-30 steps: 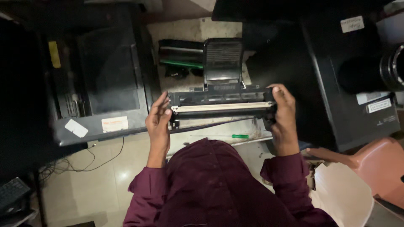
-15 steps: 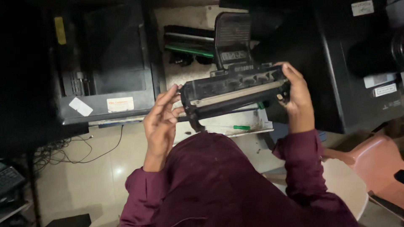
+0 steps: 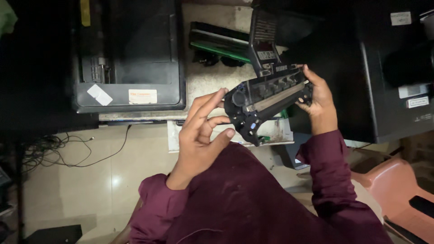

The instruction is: The person disassembles and reassembles a printer drum unit on a workbench. They use a screwdriver to remove screws, separate the housing, and then reassemble the unit by reversing the steps.

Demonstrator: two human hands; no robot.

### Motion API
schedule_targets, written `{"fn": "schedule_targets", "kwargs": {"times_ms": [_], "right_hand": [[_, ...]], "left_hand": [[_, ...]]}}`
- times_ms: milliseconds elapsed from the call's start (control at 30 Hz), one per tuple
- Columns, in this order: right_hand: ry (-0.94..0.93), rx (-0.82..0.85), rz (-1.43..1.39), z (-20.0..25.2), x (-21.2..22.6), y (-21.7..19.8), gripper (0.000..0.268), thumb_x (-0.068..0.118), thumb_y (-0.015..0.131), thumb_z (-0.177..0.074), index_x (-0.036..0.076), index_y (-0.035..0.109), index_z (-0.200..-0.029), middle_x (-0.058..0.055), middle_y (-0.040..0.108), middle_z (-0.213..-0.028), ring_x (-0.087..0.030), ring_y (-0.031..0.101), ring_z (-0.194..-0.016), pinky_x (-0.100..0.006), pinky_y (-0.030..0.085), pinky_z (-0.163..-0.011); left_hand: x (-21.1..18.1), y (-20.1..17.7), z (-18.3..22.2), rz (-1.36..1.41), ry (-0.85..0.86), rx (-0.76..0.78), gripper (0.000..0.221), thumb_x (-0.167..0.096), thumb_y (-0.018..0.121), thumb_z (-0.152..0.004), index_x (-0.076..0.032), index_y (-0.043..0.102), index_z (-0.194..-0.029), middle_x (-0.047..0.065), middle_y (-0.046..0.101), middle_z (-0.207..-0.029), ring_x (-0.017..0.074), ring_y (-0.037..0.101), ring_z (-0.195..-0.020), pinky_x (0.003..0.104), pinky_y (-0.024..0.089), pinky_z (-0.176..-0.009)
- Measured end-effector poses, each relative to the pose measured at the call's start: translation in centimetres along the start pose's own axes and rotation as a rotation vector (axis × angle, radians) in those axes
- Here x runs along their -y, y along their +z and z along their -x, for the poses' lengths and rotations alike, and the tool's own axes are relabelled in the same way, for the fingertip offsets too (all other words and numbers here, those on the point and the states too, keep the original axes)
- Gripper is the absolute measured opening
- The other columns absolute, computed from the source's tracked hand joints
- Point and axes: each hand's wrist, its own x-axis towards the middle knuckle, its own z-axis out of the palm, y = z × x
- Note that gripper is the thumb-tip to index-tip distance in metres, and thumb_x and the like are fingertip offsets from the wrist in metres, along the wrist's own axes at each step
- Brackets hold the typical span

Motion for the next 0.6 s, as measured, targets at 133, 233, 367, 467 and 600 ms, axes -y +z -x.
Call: {"fn": "schedule_targets", "kwargs": {"times_ms": [133, 233, 367, 467, 600], "right_hand": [[0.013, -0.083, 0.023, 0.0, -0.1, -0.2, 0.019, 0.026, 0.069, -0.106, 0.008, 0.073, -0.109, -0.011, 0.077, -0.092, -0.020, 0.074, -0.064, -0.028, 0.057, -0.044], [0.009, -0.019, -0.036, 0.0, -0.2, 0.0, 0.017, 0.022, 0.066, -0.106, 0.006, 0.072, -0.109, -0.013, 0.077, -0.097, -0.023, 0.077, -0.074, -0.032, 0.062, -0.054], [0.013, -0.005, -0.064, 0.2, -0.2, 0.2, 0.016, 0.020, 0.065, -0.105, 0.006, 0.072, -0.108, -0.013, 0.076, -0.098, -0.024, 0.077, -0.078, -0.035, 0.064, -0.060], [0.017, 0.019, -0.090, 0.2, -0.3, 0.1, 0.016, 0.019, 0.063, -0.107, 0.005, 0.071, -0.107, -0.013, 0.077, -0.099, -0.025, 0.078, -0.081, -0.037, 0.065, -0.064], [-0.005, 0.129, -0.119, 0.4, -0.6, 0.0, 0.017, 0.016, 0.063, -0.111, 0.002, 0.072, -0.110, -0.016, 0.077, -0.100, -0.025, 0.077, -0.079, -0.035, 0.062, -0.057]], "left_hand": [[-0.1, 0.7, 0.2, -0.095, 0.038, 0.001, 0.070, 0.016, 0.071, -0.097, -0.001, 0.042, -0.159, 0.012, 0.042, -0.156, 0.0151, 0.055, -0.131, 0.028, 0.056, -0.104], [-0.4, 1.1, 0.5, -0.144, 0.059, 0.018, 0.072, 0.013, 0.074, -0.098, -0.002, 0.043, -0.160, 0.013, 0.043, -0.151, 0.0151, 0.055, -0.130, 0.027, 0.057, -0.104], [-0.7, 1.4, 0.6, -0.192, 0.091, 0.030, 0.072, 0.011, 0.077, -0.097, -0.004, 0.044, -0.159, 0.013, 0.045, -0.149, 0.0156, 0.056, -0.129, 0.027, 0.059, -0.102], [-0.8, 1.5, 0.9, -0.212, 0.114, 0.038, 0.073, 0.009, 0.078, -0.096, -0.005, 0.044, -0.159, 0.014, 0.046, -0.149, 0.0161, 0.056, -0.130, 0.027, 0.060, -0.101], [-0.9, 1.6, 1.0, -0.226, 0.139, 0.050, 0.072, 0.008, 0.079, -0.097, -0.006, 0.044, -0.159, 0.014, 0.046, -0.150, 0.0169, 0.056, -0.132, 0.027, 0.062, -0.100]]}}
